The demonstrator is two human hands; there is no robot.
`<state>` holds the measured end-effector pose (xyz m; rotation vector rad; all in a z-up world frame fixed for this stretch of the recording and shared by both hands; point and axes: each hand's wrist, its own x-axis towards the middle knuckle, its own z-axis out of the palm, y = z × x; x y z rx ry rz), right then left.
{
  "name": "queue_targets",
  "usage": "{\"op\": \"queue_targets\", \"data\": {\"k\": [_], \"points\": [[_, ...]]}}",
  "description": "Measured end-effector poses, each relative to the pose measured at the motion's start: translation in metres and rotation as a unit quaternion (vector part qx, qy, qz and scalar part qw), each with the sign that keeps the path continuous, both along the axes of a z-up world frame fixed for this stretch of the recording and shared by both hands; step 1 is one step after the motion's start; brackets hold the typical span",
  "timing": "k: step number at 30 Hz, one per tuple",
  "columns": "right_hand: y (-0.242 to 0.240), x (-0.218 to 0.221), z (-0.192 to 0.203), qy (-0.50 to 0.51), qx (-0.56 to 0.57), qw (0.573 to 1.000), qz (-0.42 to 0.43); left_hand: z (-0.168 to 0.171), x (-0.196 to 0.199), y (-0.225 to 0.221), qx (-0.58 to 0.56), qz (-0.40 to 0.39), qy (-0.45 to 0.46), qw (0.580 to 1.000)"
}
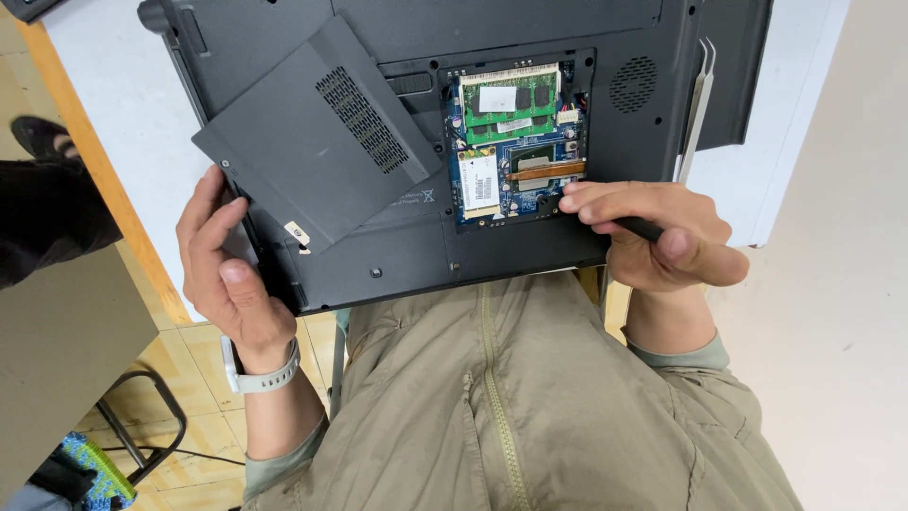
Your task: Using tweezers and a small tool to manipulate and clean internal laptop components on a workbench.
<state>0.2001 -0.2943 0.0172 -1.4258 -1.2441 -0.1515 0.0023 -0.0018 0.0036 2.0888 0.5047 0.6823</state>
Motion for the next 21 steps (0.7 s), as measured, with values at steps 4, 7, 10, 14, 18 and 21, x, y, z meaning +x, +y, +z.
{"op": "queue_targets", "data": {"k": [4,7,10,14,18,21], "points": [[-0.002,0.010,0.005,-0.013,-0.007,0.999,0.029,0.001,0.000,0.000,0.002,-0.004,-0.007,1.000],[-0.005,0.013,0.006,0.019,-0.027,0.995,0.091,0.003,0.000,0.000,0.003,-0.008,-0.004,1.000],[-0.005,0.007,0.008,0.086,-0.060,0.994,0.024,0.001,-0.001,0.001,0.006,-0.012,-0.009,1.000],[-0.011,0.014,0.005,0.111,-0.025,0.992,0.060,0.002,-0.002,0.000,0.004,-0.011,-0.010,1.000],[-0.021,0.014,-0.006,0.011,-0.028,0.999,-0.017,0.002,-0.001,0.000,0.013,-0.015,-0.010,1.000],[-0.072,-0.007,-0.053,0.479,0.008,0.877,0.012,0.002,0.000,0.000,0.005,-0.017,-0.014,1.000]]}}
